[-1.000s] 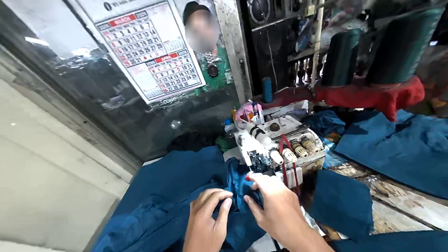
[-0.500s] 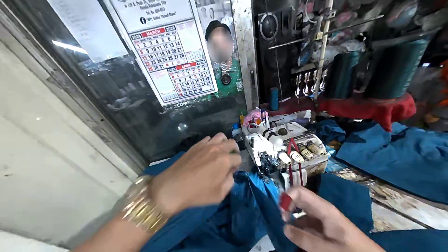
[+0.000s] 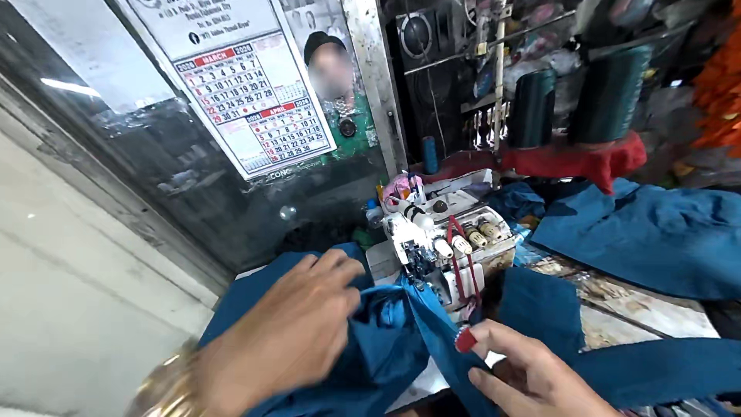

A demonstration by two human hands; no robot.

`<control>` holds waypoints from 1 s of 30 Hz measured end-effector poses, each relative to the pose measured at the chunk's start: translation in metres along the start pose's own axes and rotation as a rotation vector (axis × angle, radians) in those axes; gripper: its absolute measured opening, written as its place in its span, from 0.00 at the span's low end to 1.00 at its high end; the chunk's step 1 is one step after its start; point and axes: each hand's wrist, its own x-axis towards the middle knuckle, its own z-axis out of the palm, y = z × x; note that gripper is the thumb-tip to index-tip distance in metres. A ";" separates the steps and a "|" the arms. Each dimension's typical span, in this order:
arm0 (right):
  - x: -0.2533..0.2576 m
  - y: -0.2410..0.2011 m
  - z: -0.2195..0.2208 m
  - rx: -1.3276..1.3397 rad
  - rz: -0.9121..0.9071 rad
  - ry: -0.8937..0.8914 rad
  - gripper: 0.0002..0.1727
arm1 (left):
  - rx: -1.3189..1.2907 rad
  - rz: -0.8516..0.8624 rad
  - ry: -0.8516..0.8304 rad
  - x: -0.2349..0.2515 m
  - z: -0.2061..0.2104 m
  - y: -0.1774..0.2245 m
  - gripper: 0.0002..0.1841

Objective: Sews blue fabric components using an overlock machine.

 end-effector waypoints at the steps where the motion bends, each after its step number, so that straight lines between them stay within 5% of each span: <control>1: -0.007 -0.004 -0.002 -0.054 0.006 -0.008 0.19 | -0.082 0.061 -0.078 -0.009 -0.018 0.015 0.11; 3: -0.023 -0.010 -0.005 -0.258 0.092 -0.037 0.27 | -0.290 0.116 -0.297 -0.021 -0.035 0.041 0.17; 5: -0.030 -0.007 0.000 -0.471 0.197 -0.045 0.31 | -0.299 -0.029 -0.457 -0.022 -0.030 0.042 0.20; 8: -0.028 0.018 0.014 -0.623 0.157 0.135 0.17 | 0.084 -0.226 -0.261 -0.007 -0.025 0.007 0.13; 10: -0.025 0.017 0.021 -0.507 0.032 0.238 0.12 | 0.248 -0.201 -0.072 -0.001 -0.042 0.008 0.13; 12: -0.030 -0.006 0.028 -0.239 -0.069 0.247 0.10 | 0.024 -0.109 -0.037 -0.010 -0.057 0.049 0.17; 15: -0.039 -0.025 0.040 0.021 -0.073 0.243 0.08 | -0.325 -0.025 -0.199 -0.033 -0.019 0.085 0.19; 22: -0.037 -0.026 0.044 -0.015 0.040 0.161 0.23 | -0.217 -0.179 0.032 -0.062 0.026 0.072 0.12; 25: -0.027 -0.024 0.042 -0.060 0.000 0.092 0.22 | -0.257 -0.183 0.079 -0.066 0.038 0.072 0.13; 30: 0.053 -0.085 0.038 -0.173 -0.388 0.288 0.09 | -0.239 -0.163 0.150 -0.060 0.044 0.115 0.10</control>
